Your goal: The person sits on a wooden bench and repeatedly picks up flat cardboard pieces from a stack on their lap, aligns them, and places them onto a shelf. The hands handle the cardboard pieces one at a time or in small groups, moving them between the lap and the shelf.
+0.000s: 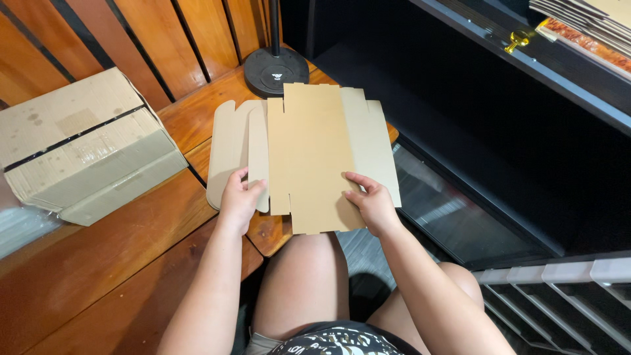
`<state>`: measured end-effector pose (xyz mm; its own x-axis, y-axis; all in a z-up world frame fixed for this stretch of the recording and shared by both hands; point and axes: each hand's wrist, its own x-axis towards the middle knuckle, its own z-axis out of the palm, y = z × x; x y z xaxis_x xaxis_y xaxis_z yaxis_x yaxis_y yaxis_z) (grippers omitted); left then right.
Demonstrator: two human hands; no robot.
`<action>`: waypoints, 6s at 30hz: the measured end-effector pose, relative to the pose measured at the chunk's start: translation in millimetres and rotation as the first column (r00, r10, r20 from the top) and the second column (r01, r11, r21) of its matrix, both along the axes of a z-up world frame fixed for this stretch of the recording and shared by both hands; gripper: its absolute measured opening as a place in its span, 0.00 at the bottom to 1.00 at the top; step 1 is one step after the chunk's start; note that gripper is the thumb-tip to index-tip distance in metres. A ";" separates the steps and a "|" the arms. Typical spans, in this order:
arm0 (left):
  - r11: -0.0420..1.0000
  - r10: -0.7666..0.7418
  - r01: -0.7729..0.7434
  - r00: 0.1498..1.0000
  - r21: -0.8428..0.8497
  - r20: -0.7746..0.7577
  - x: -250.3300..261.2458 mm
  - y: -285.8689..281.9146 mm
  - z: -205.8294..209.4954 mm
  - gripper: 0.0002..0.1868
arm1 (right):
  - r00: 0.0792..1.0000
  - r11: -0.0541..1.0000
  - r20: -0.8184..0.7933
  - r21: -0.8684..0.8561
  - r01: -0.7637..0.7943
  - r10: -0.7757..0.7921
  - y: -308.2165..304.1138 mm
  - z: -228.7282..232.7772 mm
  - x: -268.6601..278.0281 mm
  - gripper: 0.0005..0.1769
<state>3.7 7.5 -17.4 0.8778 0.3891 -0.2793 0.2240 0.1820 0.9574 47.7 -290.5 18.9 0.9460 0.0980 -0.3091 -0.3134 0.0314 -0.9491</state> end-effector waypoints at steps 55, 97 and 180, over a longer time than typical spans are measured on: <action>0.729 0.530 -0.386 0.841 -0.565 0.109 32.9 -155.3 102.0 0.31 | 0.903 0.904 0.269 0.361 0.229 -0.336 -30.2 52.7 -48.9 0.41; 0.844 -0.510 0.290 0.695 0.450 0.507 53.7 -251.5 359.8 0.36 | 0.642 0.840 0.612 0.067 0.539 -0.461 -284.3 312.7 -95.9 0.39; 0.777 -0.429 -0.214 0.508 0.593 0.746 161.0 -317.1 328.5 0.16 | 0.225 0.416 0.965 -0.150 0.897 -0.138 -351.8 310.8 -11.6 0.07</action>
